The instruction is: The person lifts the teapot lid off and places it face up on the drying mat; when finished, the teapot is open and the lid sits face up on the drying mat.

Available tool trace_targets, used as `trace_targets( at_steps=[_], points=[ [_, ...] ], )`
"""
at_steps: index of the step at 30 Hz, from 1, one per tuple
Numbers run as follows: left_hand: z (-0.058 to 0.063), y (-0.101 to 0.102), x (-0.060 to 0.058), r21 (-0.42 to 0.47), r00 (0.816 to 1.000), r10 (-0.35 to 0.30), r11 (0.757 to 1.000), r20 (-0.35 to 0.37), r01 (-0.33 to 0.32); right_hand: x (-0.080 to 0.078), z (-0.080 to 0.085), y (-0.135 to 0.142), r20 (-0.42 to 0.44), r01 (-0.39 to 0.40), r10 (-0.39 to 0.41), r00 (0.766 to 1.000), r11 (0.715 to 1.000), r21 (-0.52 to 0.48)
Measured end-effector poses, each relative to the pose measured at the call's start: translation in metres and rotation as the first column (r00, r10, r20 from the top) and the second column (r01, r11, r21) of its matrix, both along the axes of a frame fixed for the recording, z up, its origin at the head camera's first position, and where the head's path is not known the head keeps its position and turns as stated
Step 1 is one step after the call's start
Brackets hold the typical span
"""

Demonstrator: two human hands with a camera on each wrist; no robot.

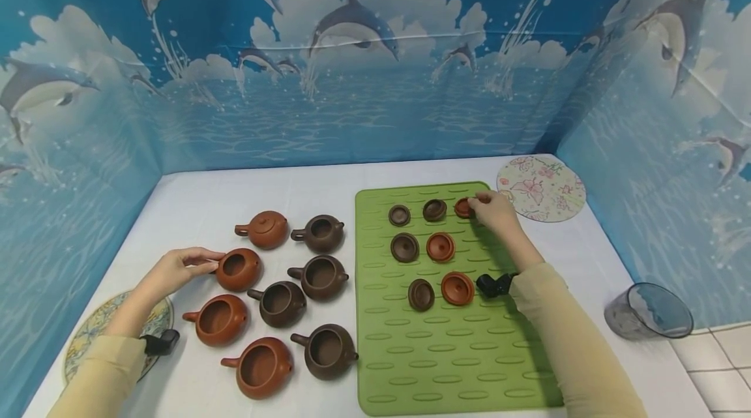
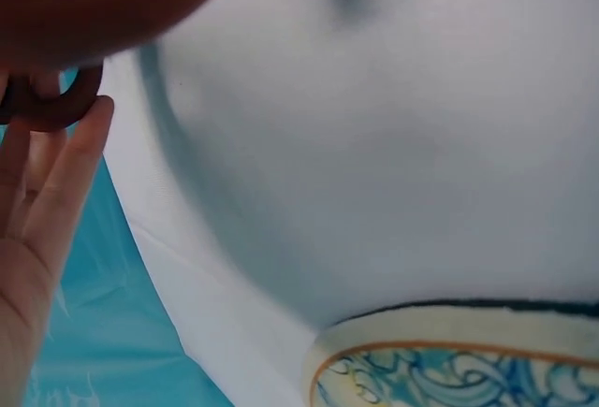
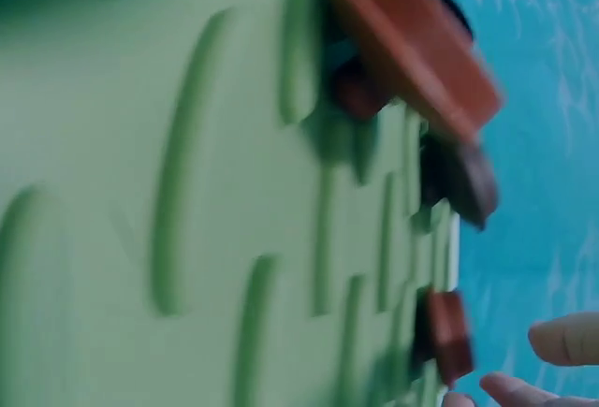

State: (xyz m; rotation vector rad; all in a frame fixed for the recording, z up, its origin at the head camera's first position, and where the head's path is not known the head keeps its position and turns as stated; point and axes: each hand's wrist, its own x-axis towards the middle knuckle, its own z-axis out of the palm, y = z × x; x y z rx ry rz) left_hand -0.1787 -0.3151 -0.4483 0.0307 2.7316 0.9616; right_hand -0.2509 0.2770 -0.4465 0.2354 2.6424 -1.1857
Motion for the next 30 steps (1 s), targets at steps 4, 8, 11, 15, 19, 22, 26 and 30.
trace_targets(
  at_steps=[4, 8, 11, 15, 19, 22, 26, 30],
  points=[
    [0.006, -0.001, -0.004, -0.035, 0.999, -0.039, 0.999, -0.022, 0.039, 0.004, 0.015, -0.011, -0.032, -0.018, 0.019, 0.999, 1.000, 0.014],
    [0.015, 0.003, -0.010, -0.062, 0.996, -0.074, 0.996, -0.053, 0.071, 0.012, 0.037, -0.038, -0.103, -0.078, 0.078, 0.992, 0.997, -0.003],
    [0.025, 0.008, -0.017, -0.077, 0.994, -0.089, 0.993, -0.068, 0.084, 0.016, 0.051, -0.069, -0.143, -0.148, 0.137, 0.980, 0.986, -0.070],
    [0.036, 0.013, -0.030, -0.096, 0.993, -0.096, 0.991, -0.072, 0.089, 0.014, 0.062, -0.117, -0.189, -0.238, 0.209, 0.959, 0.960, -0.146],
    [0.041, 0.019, -0.049, -0.103, 0.994, -0.098, 0.990, -0.057, 0.092, 0.004, 0.067, -0.172, -0.258, -0.298, 0.241, 0.936, 0.931, -0.212],
    [0.038, 0.026, -0.061, -0.097, 0.994, -0.100, 0.991, -0.038, 0.096, -0.003, 0.067, -0.215, -0.288, -0.351, 0.281, 0.915, 0.908, -0.228],
    [0.032, 0.035, -0.072, -0.089, 0.995, -0.104, 0.991, 0.002, 0.104, -0.006, 0.059, -0.263, -0.302, -0.411, 0.344, 0.889, 0.892, -0.191],
    [0.026, 0.041, -0.077, -0.092, 0.991, -0.125, 0.987, 0.054, 0.130, -0.008, 0.045, -0.300, -0.271, -0.440, 0.386, 0.882, 0.881, -0.175]
  ],
)
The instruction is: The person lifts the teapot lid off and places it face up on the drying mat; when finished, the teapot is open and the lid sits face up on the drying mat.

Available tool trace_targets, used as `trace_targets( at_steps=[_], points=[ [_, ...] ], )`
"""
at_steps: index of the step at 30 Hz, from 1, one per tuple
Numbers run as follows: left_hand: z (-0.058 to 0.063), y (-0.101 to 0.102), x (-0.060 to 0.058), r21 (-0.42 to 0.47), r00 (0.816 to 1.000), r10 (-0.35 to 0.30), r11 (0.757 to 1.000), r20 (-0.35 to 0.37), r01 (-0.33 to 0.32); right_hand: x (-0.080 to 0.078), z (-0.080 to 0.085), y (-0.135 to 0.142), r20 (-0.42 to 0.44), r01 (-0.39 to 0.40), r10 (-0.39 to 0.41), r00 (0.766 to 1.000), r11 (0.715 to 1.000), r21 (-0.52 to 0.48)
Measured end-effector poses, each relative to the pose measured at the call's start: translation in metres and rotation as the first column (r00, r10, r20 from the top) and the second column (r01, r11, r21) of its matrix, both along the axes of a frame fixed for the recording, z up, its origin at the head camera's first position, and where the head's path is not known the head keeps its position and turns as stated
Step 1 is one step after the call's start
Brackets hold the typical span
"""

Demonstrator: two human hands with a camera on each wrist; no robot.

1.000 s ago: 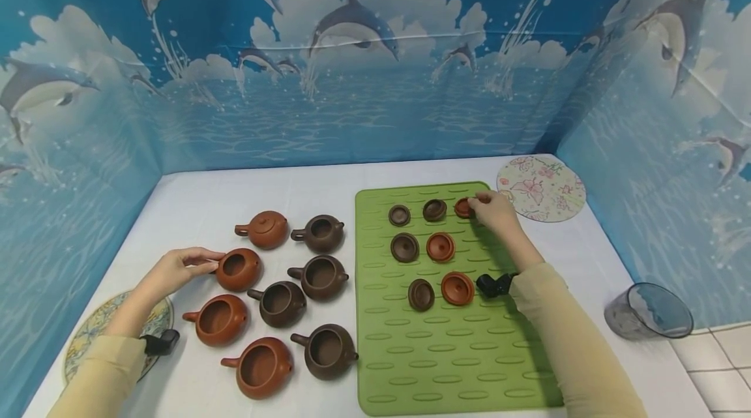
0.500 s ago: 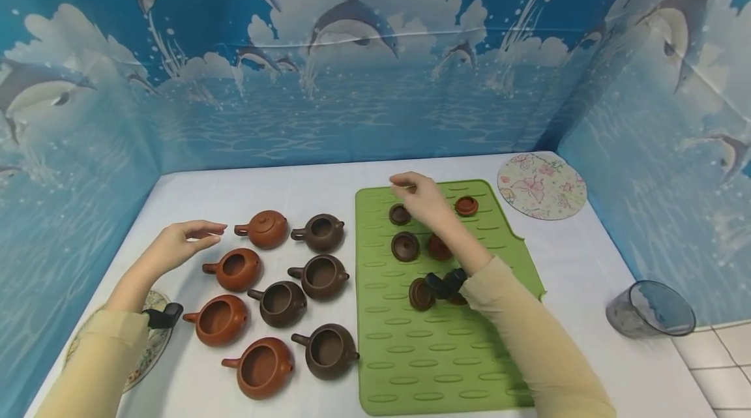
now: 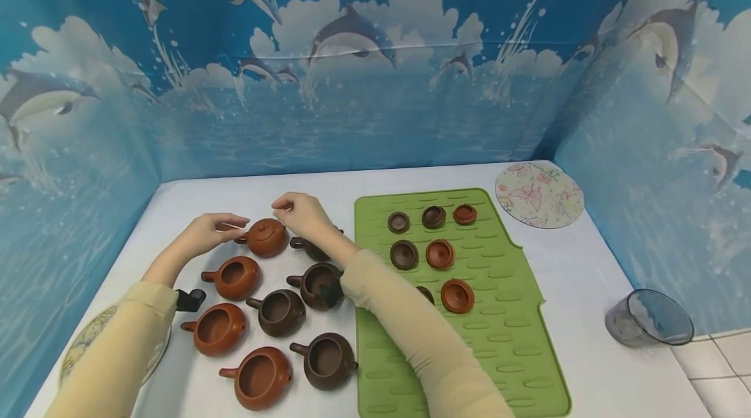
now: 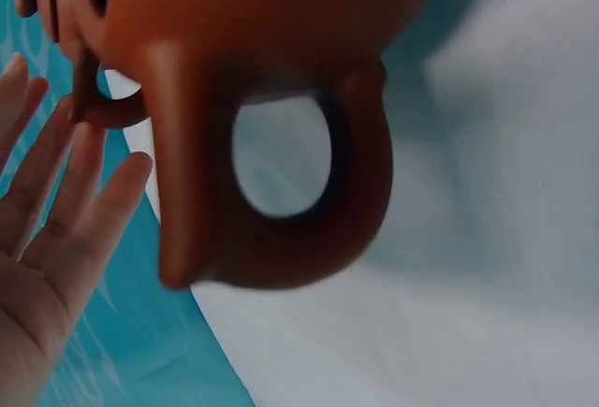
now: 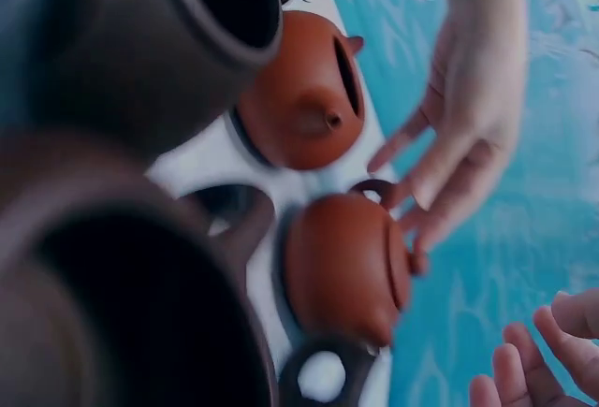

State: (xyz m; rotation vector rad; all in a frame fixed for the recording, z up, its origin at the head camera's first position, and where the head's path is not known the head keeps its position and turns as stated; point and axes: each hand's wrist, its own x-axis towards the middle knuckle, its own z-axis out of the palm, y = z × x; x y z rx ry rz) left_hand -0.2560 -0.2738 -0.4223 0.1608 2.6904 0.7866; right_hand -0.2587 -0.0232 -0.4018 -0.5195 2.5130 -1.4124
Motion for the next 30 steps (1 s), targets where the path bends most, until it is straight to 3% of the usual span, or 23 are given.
trace_targets(
  at_steps=[5, 10, 20, 25, 30],
  points=[
    [-0.006, 0.004, -0.002, -0.002, 1.000, -0.031, 1.000, 0.003, 0.031, -0.001, -0.013, -0.031, 0.022, -0.005, 0.004, 1.000, 0.998, 0.066],
    [-0.011, 0.006, -0.001, 0.032, 1.000, 0.017, 0.999, -0.008, -0.017, 0.000, -0.021, -0.050, 0.005, -0.010, 0.010, 1.000, 0.987, 0.161],
    [-0.016, 0.009, 0.000, 0.009, 0.998, 0.061, 0.998, -0.026, -0.060, 0.004, -0.028, -0.062, -0.061, -0.031, 0.056, 0.997, 0.932, 0.361],
    [-0.014, 0.009, -0.002, -0.005, 0.997, 0.066, 0.998, -0.032, -0.066, 0.004, -0.027, -0.063, -0.098, -0.040, 0.083, 0.992, 0.924, 0.380],
    [-0.012, 0.011, -0.003, -0.009, 0.997, 0.072, 0.997, -0.040, -0.072, 0.004, -0.026, -0.062, -0.190, 0.004, 0.070, 0.979, 0.930, 0.367]
  ],
)
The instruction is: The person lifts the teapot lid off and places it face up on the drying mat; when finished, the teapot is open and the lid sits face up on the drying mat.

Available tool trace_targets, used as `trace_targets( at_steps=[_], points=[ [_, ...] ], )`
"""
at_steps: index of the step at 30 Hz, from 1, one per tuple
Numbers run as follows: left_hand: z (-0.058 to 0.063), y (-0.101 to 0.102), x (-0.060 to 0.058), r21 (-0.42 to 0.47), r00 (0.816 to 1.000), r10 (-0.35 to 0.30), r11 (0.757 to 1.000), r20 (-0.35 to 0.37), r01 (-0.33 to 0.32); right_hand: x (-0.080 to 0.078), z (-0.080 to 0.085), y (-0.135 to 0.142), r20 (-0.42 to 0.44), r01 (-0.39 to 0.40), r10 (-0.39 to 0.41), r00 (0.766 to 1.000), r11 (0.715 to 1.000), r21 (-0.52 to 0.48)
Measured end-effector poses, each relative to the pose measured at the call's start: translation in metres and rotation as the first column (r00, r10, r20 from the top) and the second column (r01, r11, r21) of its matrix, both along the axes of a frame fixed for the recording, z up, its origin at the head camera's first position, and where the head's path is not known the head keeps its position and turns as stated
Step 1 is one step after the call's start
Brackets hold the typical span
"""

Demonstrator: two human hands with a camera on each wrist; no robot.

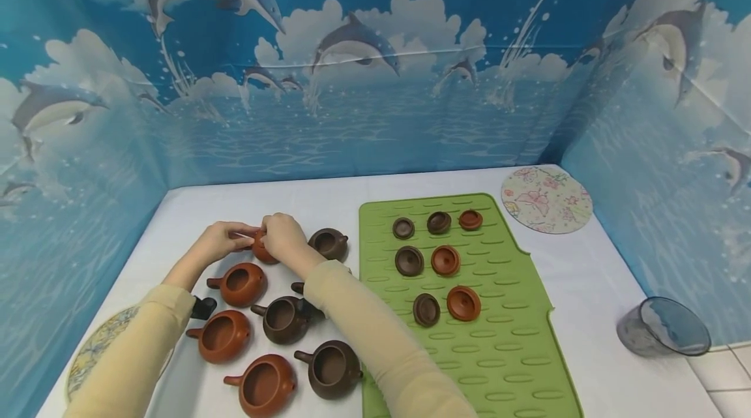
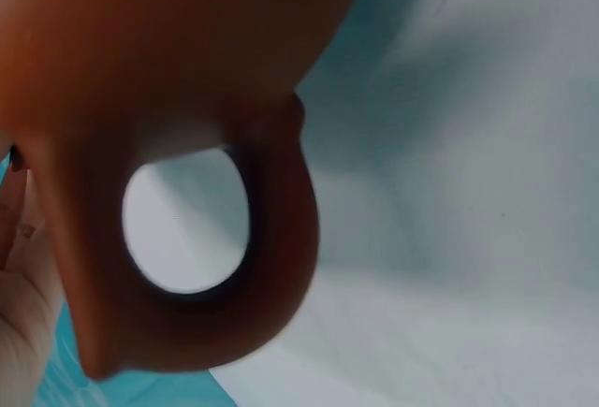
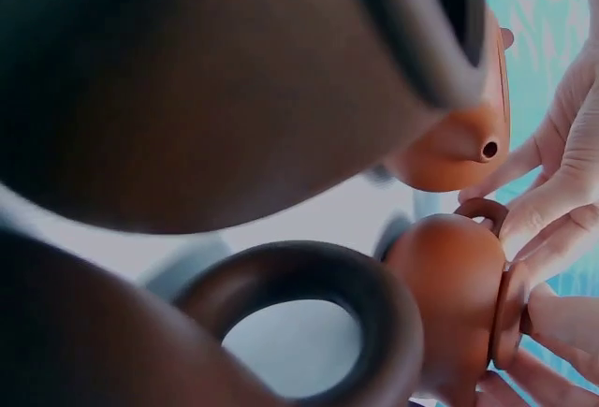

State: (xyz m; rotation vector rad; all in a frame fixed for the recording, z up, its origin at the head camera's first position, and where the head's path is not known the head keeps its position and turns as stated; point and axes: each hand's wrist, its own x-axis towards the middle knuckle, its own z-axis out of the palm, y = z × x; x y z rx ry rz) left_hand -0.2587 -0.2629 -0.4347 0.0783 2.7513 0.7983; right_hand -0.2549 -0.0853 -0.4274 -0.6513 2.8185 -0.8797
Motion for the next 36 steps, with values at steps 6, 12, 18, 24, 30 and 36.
trace_targets(
  at_steps=[6, 12, 18, 24, 30, 36],
  points=[
    [-0.001, -0.001, -0.001, -0.012, 1.000, -0.007, 1.000, -0.003, 0.007, 0.001, 0.000, 0.000, -0.058, 0.019, -0.021, 0.998, 0.999, -0.039],
    [-0.002, 0.001, -0.002, 0.000, 1.000, -0.011, 1.000, -0.001, 0.011, 0.002, 0.000, 0.009, 0.023, 0.073, -0.070, 0.997, 0.978, -0.194],
    [-0.001, 0.000, 0.001, -0.003, 1.000, -0.027, 1.000, -0.013, 0.027, 0.009, 0.014, 0.023, 0.140, 0.107, -0.064, 0.988, 0.941, -0.322],
    [-0.001, -0.002, 0.001, -0.013, 1.000, -0.008, 1.000, 0.000, 0.008, 0.020, 0.030, 0.044, 0.429, 0.191, 0.076, 0.900, 0.817, -0.545],
    [0.002, -0.002, 0.000, -0.014, 1.000, -0.031, 0.999, -0.003, 0.031, 0.034, 0.036, 0.082, 0.620, 0.339, 0.230, 0.750, 0.671, -0.659],
    [0.003, 0.000, 0.000, -0.003, 0.999, -0.043, 0.999, -0.003, 0.043, 0.051, 0.031, 0.125, 0.660, 0.400, 0.360, 0.659, 0.576, -0.713]
  ],
)
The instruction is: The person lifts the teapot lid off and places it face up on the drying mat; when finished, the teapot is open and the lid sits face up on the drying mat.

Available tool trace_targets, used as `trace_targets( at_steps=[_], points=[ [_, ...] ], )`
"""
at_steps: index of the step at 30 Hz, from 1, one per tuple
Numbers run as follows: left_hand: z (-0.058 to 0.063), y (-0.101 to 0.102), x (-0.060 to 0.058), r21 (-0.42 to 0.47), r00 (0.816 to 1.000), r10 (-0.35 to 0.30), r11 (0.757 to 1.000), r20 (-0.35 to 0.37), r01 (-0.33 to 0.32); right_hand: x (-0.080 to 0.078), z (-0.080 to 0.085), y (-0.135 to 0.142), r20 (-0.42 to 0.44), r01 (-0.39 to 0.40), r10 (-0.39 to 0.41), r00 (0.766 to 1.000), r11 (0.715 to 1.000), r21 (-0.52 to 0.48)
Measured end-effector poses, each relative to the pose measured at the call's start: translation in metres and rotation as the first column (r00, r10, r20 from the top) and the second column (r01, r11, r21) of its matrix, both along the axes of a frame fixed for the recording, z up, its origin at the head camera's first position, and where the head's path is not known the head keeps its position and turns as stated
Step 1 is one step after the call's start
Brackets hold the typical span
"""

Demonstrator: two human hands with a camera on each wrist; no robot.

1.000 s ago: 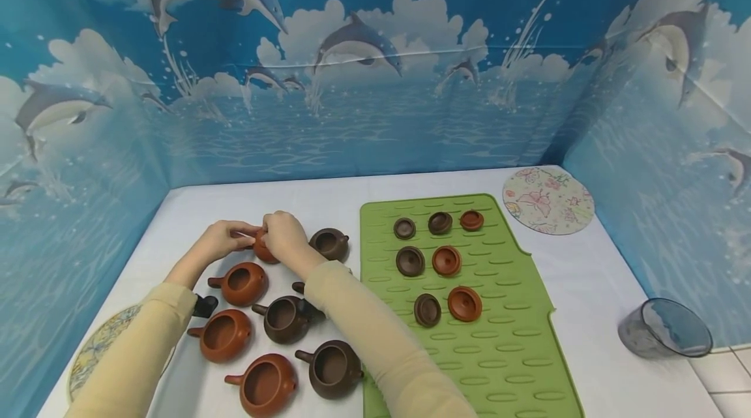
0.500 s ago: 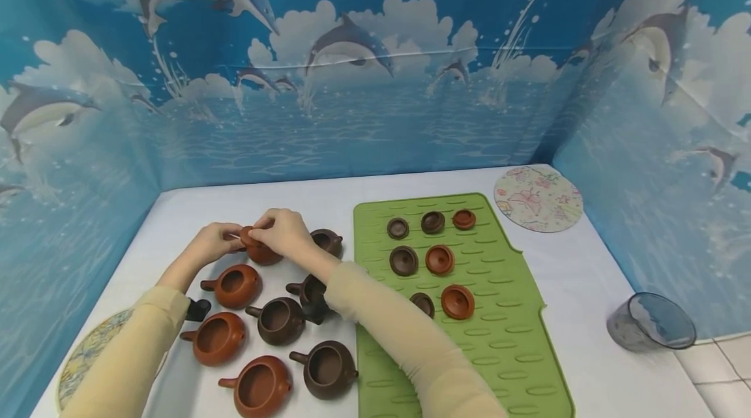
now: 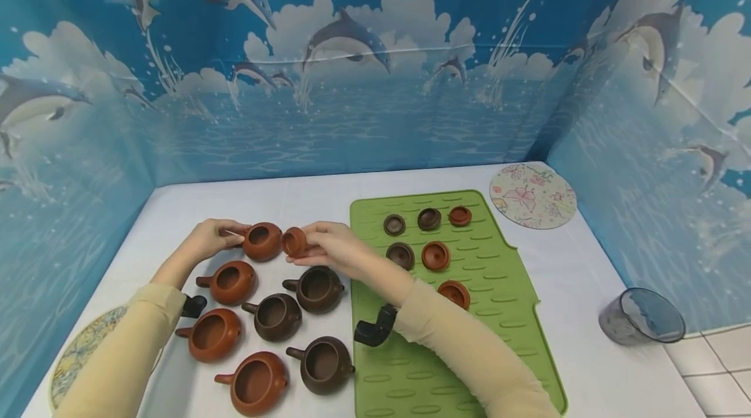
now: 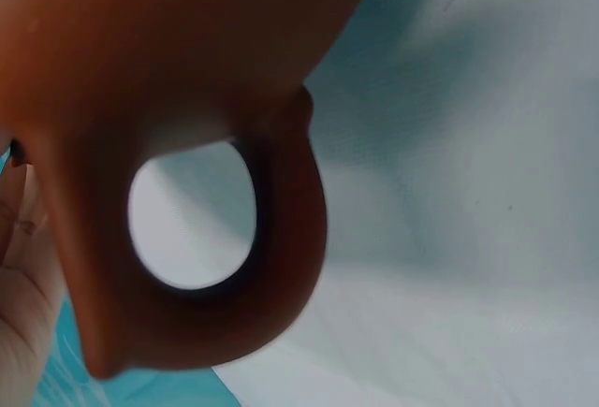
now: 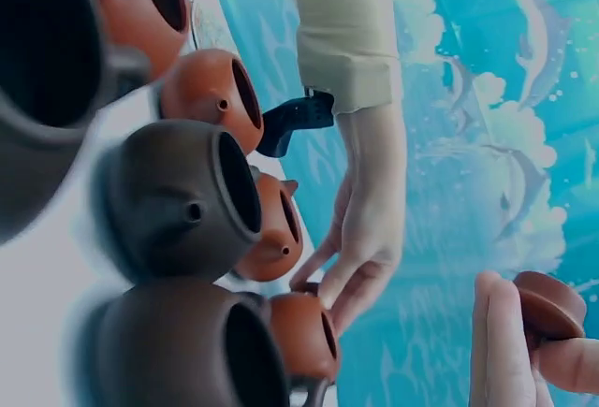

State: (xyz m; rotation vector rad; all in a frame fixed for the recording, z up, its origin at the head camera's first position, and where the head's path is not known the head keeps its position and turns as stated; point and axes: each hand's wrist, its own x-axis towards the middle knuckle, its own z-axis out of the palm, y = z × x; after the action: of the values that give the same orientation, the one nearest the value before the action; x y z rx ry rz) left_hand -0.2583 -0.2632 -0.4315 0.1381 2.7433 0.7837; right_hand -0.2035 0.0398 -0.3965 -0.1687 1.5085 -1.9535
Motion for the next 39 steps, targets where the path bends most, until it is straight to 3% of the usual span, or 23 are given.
trace_targets(
  at_steps=[5, 13, 20, 26, 31, 35, 39],
  points=[
    [-0.001, 0.001, -0.002, -0.002, 1.000, -0.004, 1.000, -0.005, 0.004, 0.016, -0.006, 0.039, 0.058, -0.003, 0.005, 0.998, 0.999, -0.034],
    [0.001, 0.002, -0.003, -0.003, 1.000, -0.003, 1.000, 0.012, 0.003, 0.039, -0.017, 0.089, 0.054, 0.017, -0.014, 0.998, 0.998, -0.065],
    [-0.001, 0.001, -0.003, -0.004, 1.000, 0.008, 1.000, 0.026, -0.008, 0.059, -0.019, 0.111, -0.014, 0.026, -0.025, 1.000, 0.998, 0.055],
    [-0.003, 0.002, -0.002, -0.005, 1.000, -0.002, 1.000, 0.018, 0.002, 0.068, -0.017, 0.142, -0.081, 0.104, -0.095, 0.992, 0.988, 0.113],
    [-0.002, 0.000, 0.000, -0.003, 1.000, 0.002, 1.000, 0.021, -0.002, 0.070, -0.017, 0.175, -0.163, 0.206, -0.170, 0.972, 0.949, 0.238],
    [-0.001, 0.000, 0.003, 0.000, 1.000, 0.006, 1.000, 0.006, -0.006, 0.068, -0.019, 0.203, -0.222, 0.292, -0.224, 0.949, 0.891, 0.349],
    [0.000, 0.000, 0.004, 0.003, 1.000, 0.005, 1.000, 0.003, -0.005, 0.064, -0.025, 0.231, -0.260, 0.364, -0.277, 0.925, 0.844, 0.395]
  ],
)
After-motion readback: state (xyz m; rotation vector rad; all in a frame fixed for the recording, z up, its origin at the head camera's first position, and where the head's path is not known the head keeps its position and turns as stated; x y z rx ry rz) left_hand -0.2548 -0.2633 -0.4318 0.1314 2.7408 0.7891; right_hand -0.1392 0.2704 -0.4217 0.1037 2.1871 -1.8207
